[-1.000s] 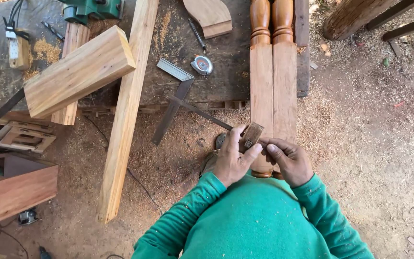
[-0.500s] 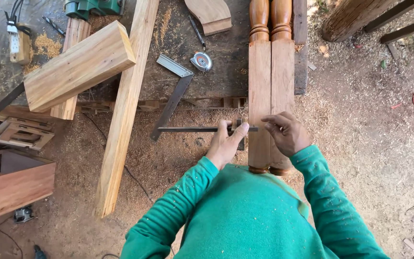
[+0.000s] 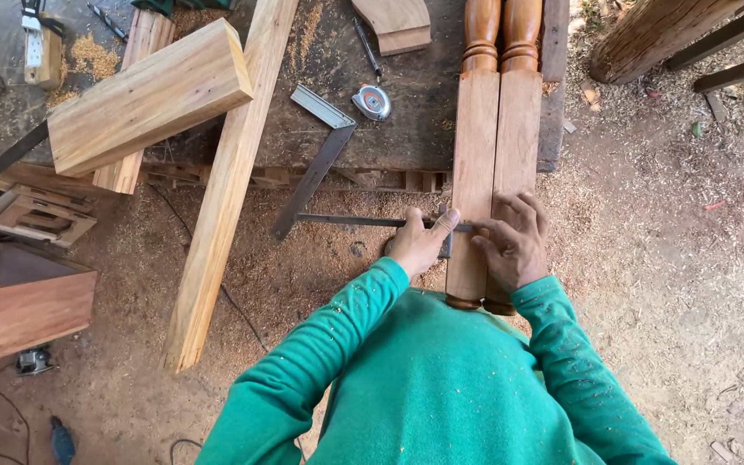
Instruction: Measuring and marking wooden furniture legs using a ruler, pen, and marking gauge for precision.
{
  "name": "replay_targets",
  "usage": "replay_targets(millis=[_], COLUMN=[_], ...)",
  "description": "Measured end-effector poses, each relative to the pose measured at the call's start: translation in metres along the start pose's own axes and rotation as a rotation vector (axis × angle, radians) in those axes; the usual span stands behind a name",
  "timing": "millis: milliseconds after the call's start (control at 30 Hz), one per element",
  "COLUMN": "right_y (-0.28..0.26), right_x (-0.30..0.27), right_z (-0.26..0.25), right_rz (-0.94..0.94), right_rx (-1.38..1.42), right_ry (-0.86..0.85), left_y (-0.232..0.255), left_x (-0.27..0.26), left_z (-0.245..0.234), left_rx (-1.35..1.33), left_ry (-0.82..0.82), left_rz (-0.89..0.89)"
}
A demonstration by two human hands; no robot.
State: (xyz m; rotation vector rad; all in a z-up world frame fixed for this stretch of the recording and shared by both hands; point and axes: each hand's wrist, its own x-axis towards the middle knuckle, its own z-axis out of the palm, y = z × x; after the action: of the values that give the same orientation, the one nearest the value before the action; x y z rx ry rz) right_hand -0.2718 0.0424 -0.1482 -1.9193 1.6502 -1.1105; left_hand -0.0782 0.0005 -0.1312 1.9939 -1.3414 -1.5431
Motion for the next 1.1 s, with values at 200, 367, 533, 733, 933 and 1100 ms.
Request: replay_targets(millis=[200, 367, 533, 733, 933, 1100], right_y=[0.007, 0.012, 0.015, 0.019, 0.015, 0.019], right_x=[0.003, 0.004, 0.003, 0.004, 0.005, 0.002], right_z=[0.004, 0.006, 0.009, 0.013, 0.012, 0.014], right_rz=[0.012, 0.003, -0.008, -0.023, -0.018, -0.024], right_rx=[-0.053, -0.078, -0.101, -0.129, -0.111, -0.112], right_ry=[0.02, 0.029, 0.025, 0.048, 0.062, 0.058], left_y=[0.016, 0.041, 0.053, 0.018, 0.015, 0.004], left_x=[-0.005, -0.029, -0.041, -0.014, -0.004, 0.014], left_z=[0.003, 0.001, -0.004, 0.001, 0.0, 0.011], left_rx=[0.118, 0.055, 0.08, -0.138, -0.269, -0.239], left_ry=[0.011, -0.032, -0.064, -0.098, -0.086, -0.06], left_rz=[-0.074, -0.108, -0.131, -0.122, -0.206, -0.249])
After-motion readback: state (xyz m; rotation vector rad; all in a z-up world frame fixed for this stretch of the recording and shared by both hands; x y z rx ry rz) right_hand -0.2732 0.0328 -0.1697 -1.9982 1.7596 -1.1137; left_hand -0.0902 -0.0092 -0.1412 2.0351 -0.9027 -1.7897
